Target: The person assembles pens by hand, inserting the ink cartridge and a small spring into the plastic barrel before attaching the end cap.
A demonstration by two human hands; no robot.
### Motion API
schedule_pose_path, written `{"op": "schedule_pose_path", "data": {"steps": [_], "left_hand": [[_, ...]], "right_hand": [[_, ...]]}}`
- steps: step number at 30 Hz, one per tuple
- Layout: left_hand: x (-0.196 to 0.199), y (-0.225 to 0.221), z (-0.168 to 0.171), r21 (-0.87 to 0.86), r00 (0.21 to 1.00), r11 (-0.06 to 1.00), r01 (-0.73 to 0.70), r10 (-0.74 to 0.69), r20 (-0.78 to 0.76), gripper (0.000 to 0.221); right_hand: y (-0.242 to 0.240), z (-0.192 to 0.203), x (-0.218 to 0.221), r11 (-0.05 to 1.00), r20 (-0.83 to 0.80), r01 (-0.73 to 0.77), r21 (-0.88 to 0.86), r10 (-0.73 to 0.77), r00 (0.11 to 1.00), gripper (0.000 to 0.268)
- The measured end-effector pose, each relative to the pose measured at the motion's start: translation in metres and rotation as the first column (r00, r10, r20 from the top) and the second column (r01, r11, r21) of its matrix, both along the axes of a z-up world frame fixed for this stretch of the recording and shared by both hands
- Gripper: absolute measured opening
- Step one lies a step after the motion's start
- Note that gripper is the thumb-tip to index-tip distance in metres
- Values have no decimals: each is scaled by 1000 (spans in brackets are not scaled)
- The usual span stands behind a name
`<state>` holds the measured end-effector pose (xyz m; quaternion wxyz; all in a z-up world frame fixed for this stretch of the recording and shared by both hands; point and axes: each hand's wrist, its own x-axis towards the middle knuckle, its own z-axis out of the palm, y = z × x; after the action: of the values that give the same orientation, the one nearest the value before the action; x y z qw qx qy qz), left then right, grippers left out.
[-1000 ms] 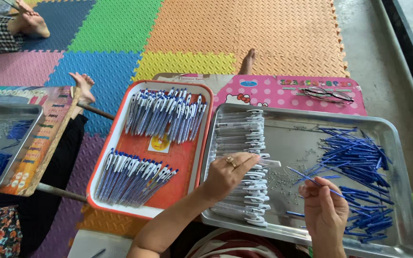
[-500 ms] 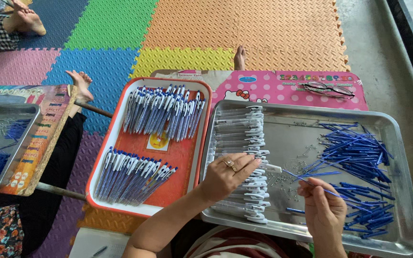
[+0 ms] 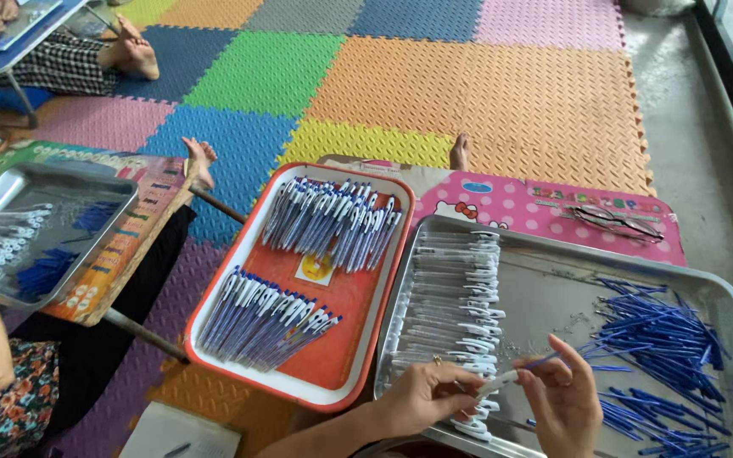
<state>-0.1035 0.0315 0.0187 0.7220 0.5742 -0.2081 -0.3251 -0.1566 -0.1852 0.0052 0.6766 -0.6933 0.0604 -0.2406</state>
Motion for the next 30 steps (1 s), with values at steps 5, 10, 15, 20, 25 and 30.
{"op": "schedule_pose_path", "data": {"steps": [5, 10, 15, 20, 25, 30], "left_hand": [[-4, 4, -31, -101, 974, 988, -114, 91, -209, 28], [-7, 10, -62, -144, 948, 977, -158, 109, -300, 33], [-13, 18, -65, -132, 930, 941, -313, 275, -246, 29], [-11, 28, -35, -133, 950, 955, -265, 234, -208, 26], [-10, 28, -32, -132, 963, 961, -244, 224, -149, 30], [-14, 26, -28, -93, 958, 962, -258, 243, -151, 27]], "right_hand": [[26, -1, 3, 966, 66, -130, -224, 148, 987, 42], [46, 12, -6, 911, 59, -412, -23, 413, 909, 65], [-39, -73, -10, 823, -253, 11, 568, 161, 954, 45], [-111, -34, -50, 711, -236, -167, -683, 1, 972, 18], [-115, -41, -56, 583, -558, -451, -676, -5, 830, 19], [-120, -47, -55, 542, -633, -527, -655, -13, 774, 16]]}}
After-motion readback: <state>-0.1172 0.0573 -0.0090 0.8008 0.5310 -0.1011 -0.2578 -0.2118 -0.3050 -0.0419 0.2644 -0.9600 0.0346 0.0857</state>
